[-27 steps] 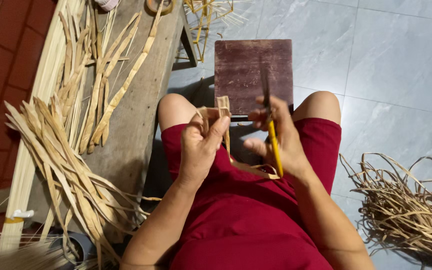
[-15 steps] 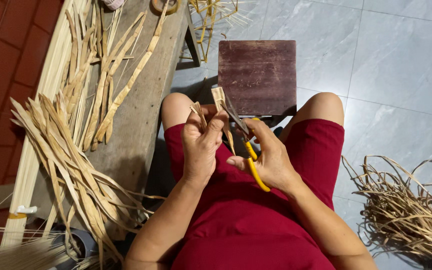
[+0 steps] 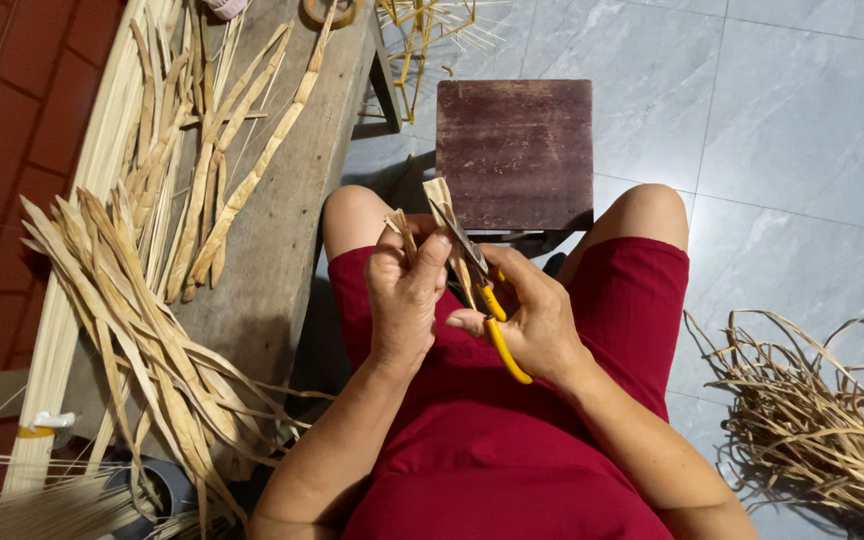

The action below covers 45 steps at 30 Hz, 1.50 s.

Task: The person sits on the floor and trims bamboo strips with scissors, cutting off thin edges and defects from each strip one at a time. They place trimmed strips on the bench beside them and at the end gather the trimmed strips into a bundle.

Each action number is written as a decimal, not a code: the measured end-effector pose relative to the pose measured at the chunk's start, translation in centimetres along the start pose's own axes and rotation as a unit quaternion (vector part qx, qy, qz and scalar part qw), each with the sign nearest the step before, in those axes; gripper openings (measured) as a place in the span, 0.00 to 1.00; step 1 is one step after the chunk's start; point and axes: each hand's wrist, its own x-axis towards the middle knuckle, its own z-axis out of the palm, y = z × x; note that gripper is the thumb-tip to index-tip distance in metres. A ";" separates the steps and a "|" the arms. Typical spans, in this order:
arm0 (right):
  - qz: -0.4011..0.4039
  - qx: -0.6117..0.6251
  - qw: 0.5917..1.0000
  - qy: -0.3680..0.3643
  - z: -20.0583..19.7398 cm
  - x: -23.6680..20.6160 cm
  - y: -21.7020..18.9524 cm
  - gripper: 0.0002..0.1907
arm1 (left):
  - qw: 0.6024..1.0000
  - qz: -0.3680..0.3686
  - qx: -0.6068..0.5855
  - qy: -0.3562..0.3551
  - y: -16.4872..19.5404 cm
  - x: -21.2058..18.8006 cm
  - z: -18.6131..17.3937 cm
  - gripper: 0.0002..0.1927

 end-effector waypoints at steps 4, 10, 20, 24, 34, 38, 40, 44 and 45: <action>-0.028 0.051 0.998 0.008 0.5 -0.3 1.0 0.35 | 1.000 0.003 0.011 -0.009 0.1 0.0 0.0 0.04; -0.028 0.077 0.997 0.013 0.7 -0.6 1.5 0.33 | 1.000 -0.021 0.001 -0.018 0.4 -0.2 0.0 0.05; 0.091 0.196 0.976 -0.011 0.4 -0.9 1.6 0.30 | 0.998 -0.030 0.001 -0.055 1.0 -0.7 0.4 0.06; 0.014 0.229 0.973 -0.011 0.6 -1.1 2.7 0.25 | 0.996 -0.019 0.001 -0.085 0.8 -0.8 0.2 0.06; 0.116 0.438 0.891 -0.022 1.0 -0.6 2.6 0.19 | 0.996 -0.026 -0.023 -0.077 0.3 -0.5 -0.4 0.04; 0.139 0.476 0.866 -0.063 0.3 -0.5 3.8 0.17 | 0.992 -0.045 -0.041 -0.110 0.5 -0.5 -0.3 0.06; 0.133 0.489 0.857 -0.097 -0.2 -0.5 4.8 0.17 | 0.986 -0.073 -0.059 -0.135 0.6 -0.4 -0.4 0.08; 0.139 0.539 0.816 -0.156 -0.5 -0.4 6.1 0.18 | 0.969 -0.137 -0.124 -0.165 0.8 -0.1 -1.0 0.11; 0.140 0.549 0.808 -0.164 -0.4 -0.4 6.1 0.19 | 0.962 -0.153 -0.147 -0.171 0.7 -0.1 -1.1 0.10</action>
